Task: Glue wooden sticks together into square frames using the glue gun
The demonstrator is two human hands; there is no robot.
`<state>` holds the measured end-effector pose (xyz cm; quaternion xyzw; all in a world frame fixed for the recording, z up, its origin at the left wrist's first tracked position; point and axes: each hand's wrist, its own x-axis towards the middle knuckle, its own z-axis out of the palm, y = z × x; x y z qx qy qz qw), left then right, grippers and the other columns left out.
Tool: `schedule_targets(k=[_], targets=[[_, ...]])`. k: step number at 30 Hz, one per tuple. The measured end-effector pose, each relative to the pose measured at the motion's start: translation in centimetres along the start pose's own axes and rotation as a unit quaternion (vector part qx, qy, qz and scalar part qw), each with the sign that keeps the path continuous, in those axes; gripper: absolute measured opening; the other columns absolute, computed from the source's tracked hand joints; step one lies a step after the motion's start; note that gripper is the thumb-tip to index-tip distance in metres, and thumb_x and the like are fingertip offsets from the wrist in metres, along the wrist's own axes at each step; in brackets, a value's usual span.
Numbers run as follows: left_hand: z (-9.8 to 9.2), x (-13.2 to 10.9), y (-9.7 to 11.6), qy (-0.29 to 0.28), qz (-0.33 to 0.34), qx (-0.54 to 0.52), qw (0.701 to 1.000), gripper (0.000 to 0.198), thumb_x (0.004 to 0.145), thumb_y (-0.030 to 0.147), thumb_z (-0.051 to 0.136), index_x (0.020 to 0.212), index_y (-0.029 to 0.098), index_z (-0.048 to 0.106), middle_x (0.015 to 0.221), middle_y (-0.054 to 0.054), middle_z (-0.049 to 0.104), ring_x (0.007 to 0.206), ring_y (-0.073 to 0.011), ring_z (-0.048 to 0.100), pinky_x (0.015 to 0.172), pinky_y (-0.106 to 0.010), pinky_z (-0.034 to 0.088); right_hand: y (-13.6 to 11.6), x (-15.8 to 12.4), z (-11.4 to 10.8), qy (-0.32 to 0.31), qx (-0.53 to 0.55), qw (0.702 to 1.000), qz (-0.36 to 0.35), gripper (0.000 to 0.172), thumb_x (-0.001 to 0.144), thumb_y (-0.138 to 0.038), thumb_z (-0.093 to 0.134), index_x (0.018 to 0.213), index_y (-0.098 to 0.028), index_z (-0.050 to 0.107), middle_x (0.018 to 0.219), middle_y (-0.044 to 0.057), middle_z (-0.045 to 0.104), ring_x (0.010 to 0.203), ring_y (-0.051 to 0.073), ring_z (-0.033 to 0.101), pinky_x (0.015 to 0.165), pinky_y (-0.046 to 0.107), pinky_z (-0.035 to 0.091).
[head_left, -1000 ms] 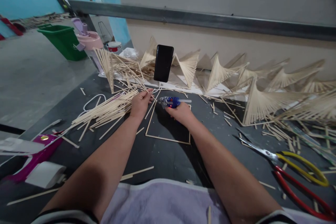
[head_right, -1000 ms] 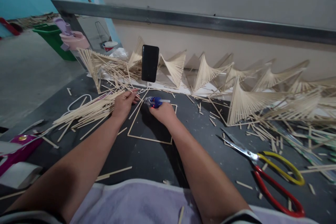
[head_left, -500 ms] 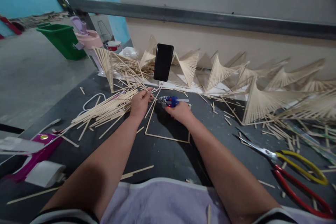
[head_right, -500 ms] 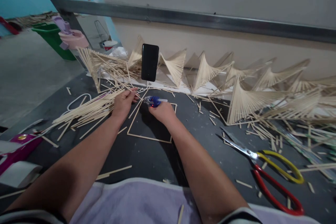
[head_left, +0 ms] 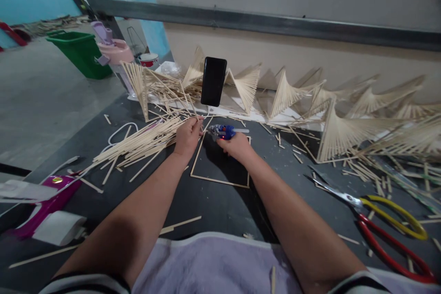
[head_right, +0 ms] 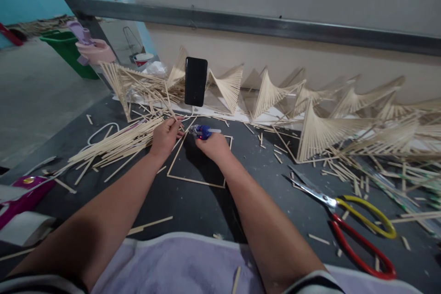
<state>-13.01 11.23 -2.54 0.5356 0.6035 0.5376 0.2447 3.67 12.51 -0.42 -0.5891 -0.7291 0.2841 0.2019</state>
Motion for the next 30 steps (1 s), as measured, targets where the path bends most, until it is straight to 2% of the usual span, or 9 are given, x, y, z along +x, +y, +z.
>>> schedule_targets(k=[5,10,18,23,30], targets=[[-0.11,-0.34,0.55,-0.021,0.059,0.086,0.994,0.029,0.088,0.039,0.042,0.099,0.02,0.061,0.09,-0.003,0.064,0.06,-0.0115,0.058,0.06,-0.023,0.046,0.36,0.07,-0.04,-0.009,0.004,1.0,0.01,0.022,0.071,-0.036,0.057,0.058,-0.019,0.06,0.059,0.006,0.064,0.067,0.021,0.065,0.054,0.023,0.046],[-0.37,-0.2,0.53,-0.005,0.085,0.156,0.984,0.027,0.088,0.037,0.041,0.093,0.02,0.063,0.089,-0.005,0.066,0.076,-0.0165,0.06,0.067,-0.025,0.044,0.26,-0.01,-0.05,-0.016,-0.001,1.0,0.021,0.021,0.07,-0.035,0.057,0.058,-0.018,0.06,0.057,0.006,0.063,0.062,0.019,0.063,0.052,0.022,0.045],[-0.07,-0.13,0.26,0.016,0.059,0.095,0.994,0.023,0.086,0.035,0.046,0.093,0.021,0.063,0.09,-0.003,0.067,0.078,-0.0154,0.061,0.07,-0.024,0.046,0.05,-0.08,-0.25,-0.019,-0.003,1.0,0.021,0.018,0.07,-0.034,0.057,0.062,-0.018,0.063,0.057,0.005,0.064,0.062,0.019,0.063,0.053,0.022,0.045],[0.13,-0.13,0.51,-0.009,0.054,0.058,0.997,0.021,0.085,0.031,0.047,0.09,0.02,0.064,0.081,-0.001,0.066,0.067,-0.013,0.061,0.067,-0.024,0.046,-0.08,-0.14,-0.33,-0.01,-0.013,1.0,0.027,0.018,0.068,-0.034,0.057,0.061,-0.019,0.063,0.06,0.007,0.065,0.065,0.021,0.064,0.054,0.023,0.045],[0.08,0.03,0.26,-0.029,0.042,0.074,0.996,0.019,0.084,0.027,0.048,0.085,0.017,0.064,0.078,-0.002,0.067,0.065,-0.0135,0.061,0.065,-0.024,0.046,0.13,0.03,0.0,0.003,-0.007,1.0,0.012,0.018,0.068,-0.035,0.056,0.062,-0.019,0.063,0.061,0.007,0.065,0.067,0.021,0.064,0.053,0.023,0.045]])
